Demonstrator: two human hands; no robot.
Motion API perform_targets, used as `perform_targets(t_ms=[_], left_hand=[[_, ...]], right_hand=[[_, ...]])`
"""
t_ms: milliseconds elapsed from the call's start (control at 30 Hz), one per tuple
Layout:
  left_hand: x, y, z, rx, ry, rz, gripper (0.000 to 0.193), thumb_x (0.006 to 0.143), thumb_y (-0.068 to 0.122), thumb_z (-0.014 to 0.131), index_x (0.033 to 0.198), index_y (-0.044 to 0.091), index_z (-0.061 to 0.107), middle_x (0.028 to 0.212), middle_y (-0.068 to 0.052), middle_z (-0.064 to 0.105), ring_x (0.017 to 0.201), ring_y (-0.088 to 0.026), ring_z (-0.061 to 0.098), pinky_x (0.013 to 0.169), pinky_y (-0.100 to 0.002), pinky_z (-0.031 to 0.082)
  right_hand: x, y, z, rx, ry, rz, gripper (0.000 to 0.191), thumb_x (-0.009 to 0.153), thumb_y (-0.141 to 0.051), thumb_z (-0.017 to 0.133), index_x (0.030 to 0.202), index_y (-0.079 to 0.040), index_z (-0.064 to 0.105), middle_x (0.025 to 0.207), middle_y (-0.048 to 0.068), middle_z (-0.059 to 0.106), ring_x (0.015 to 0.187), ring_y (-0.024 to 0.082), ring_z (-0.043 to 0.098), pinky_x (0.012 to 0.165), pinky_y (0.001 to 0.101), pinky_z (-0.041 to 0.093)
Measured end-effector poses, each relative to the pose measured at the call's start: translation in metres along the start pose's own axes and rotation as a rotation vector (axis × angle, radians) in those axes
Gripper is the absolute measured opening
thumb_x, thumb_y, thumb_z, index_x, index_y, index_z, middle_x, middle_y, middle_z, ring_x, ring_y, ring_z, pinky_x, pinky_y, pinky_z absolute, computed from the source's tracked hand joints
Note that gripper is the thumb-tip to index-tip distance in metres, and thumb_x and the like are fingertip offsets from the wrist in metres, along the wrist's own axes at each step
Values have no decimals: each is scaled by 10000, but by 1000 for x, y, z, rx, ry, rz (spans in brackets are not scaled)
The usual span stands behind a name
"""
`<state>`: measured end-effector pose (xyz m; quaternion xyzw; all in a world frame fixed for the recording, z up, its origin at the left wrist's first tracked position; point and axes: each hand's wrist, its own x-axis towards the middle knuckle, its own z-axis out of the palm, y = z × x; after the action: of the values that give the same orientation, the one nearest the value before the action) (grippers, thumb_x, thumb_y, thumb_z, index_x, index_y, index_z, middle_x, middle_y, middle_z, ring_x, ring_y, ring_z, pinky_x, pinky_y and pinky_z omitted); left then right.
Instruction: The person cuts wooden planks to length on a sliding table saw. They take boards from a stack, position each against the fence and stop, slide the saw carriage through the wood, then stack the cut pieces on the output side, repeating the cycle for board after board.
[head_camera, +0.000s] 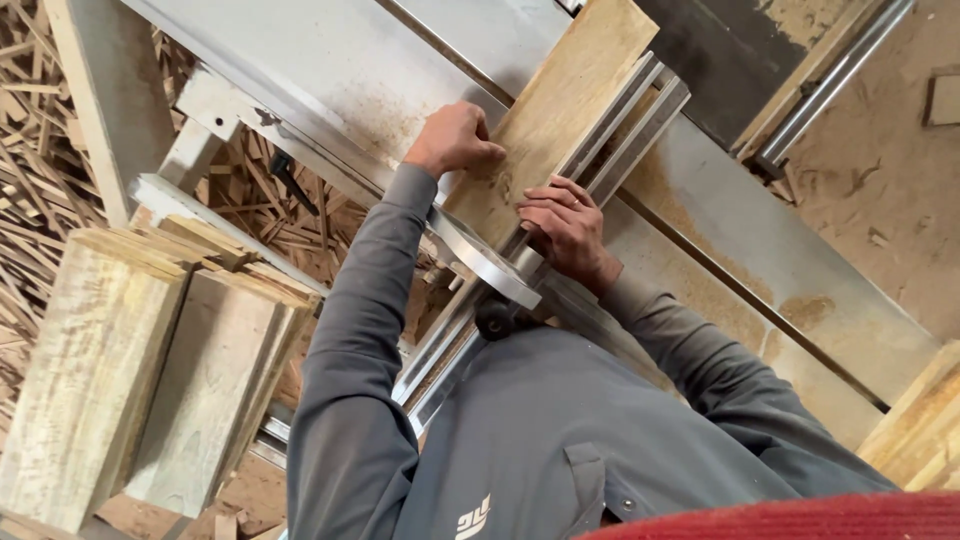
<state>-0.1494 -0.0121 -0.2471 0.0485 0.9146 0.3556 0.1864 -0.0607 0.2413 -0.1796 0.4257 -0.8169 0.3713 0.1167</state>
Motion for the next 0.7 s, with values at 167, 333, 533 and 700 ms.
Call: perform_targets(t_ms=[167, 333, 533, 700], left_hand=[[-1, 2, 3, 17, 8, -25, 382, 677, 387, 860, 779, 40, 737, 791, -166, 732, 740, -320, 723, 721, -413, 578], [-2, 2, 5, 54, -9, -45, 386, 692, 398, 840, 799, 42, 736, 812, -165, 737, 758, -324, 722, 728, -420, 580], [-3, 4, 3, 91, 1, 2, 394, 725, 419, 832, 829, 48, 751, 844, -160, 743, 779, -325, 722, 743, -431, 577], [-1, 7, -4, 86, -18, 44, 393, 760, 409, 832, 866, 37, 758, 854, -155, 748, 782, -299, 728, 741, -424, 581]], right_hand=[[-2, -2, 1, -11, -35, 15, 146, 1025, -235, 675, 1019, -94, 713, 1094, 57, 770, 1166, 243, 692, 1134, 459, 456], [-3, 0, 0, -20, -29, 17, 136, 1011, -235, 680, 1013, -104, 716, 1081, 52, 771, 1145, 236, 692, 1133, 466, 452], [-10, 2, 3, -26, 7, -11, 98, 990, -200, 703, 1004, -104, 711, 1058, 61, 759, 1127, 236, 694, 1136, 465, 456], [-15, 10, 7, -14, 34, -15, 88, 983, -191, 724, 998, -123, 671, 1055, 46, 747, 1133, 228, 685, 1159, 446, 435]])
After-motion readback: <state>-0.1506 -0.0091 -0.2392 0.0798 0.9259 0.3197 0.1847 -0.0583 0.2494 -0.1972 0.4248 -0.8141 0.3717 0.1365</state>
